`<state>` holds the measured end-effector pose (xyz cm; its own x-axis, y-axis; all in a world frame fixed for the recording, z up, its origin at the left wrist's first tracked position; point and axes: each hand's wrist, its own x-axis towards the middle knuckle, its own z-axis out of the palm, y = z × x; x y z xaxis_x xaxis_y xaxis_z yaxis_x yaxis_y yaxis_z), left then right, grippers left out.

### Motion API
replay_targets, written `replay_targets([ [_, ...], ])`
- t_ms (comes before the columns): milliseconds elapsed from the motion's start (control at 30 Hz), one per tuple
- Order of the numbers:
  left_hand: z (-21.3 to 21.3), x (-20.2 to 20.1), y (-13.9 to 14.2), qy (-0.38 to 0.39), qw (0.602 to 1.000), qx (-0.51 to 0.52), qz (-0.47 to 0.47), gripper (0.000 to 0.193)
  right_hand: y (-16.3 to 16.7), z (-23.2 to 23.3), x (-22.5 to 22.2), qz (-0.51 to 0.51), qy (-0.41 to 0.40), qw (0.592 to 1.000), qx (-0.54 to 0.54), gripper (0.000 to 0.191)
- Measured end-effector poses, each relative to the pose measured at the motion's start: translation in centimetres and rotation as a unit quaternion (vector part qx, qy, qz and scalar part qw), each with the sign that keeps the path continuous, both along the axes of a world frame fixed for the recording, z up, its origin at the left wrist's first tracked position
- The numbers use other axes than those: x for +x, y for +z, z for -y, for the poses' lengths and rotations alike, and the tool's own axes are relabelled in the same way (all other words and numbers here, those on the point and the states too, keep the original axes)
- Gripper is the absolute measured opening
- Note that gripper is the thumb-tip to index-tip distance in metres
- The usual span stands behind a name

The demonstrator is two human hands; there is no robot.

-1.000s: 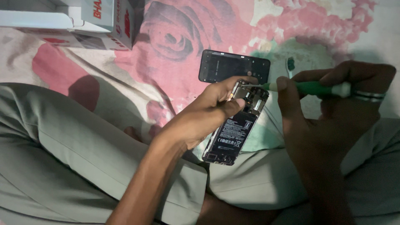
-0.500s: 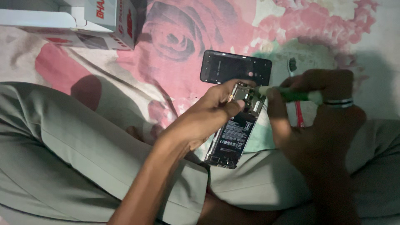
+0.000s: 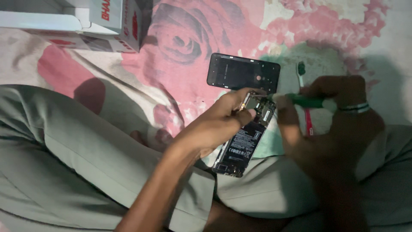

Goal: The person disassembles a smartphone, removes the back cover, and uses a screwdriver to detach internal components. They then use a toothbrush to clean the back cover and reassemble the phone.

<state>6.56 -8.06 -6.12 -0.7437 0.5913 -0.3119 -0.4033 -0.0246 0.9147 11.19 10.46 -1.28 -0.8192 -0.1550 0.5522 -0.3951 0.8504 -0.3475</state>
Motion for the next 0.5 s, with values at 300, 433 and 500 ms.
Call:
replay_targets([
  [300,0.11,0.04,0.27,0.008,1.0,0.006,0.006,0.035,0.43,-0.08,-0.2,0.016,-0.009,1.0,-0.004,0.031],
  [433,0.14,-0.07,0.38,-0.001,1.0,-0.018,0.009,0.037,0.68,-0.15,-0.07,0.057,0.014,0.997,-0.046,0.022],
  [500,0.11,-0.02,0.38,0.009,1.0,-0.018,0.014,0.037,0.48,-0.03,-0.32,0.061,0.001,0.998,-0.033,0.022],
])
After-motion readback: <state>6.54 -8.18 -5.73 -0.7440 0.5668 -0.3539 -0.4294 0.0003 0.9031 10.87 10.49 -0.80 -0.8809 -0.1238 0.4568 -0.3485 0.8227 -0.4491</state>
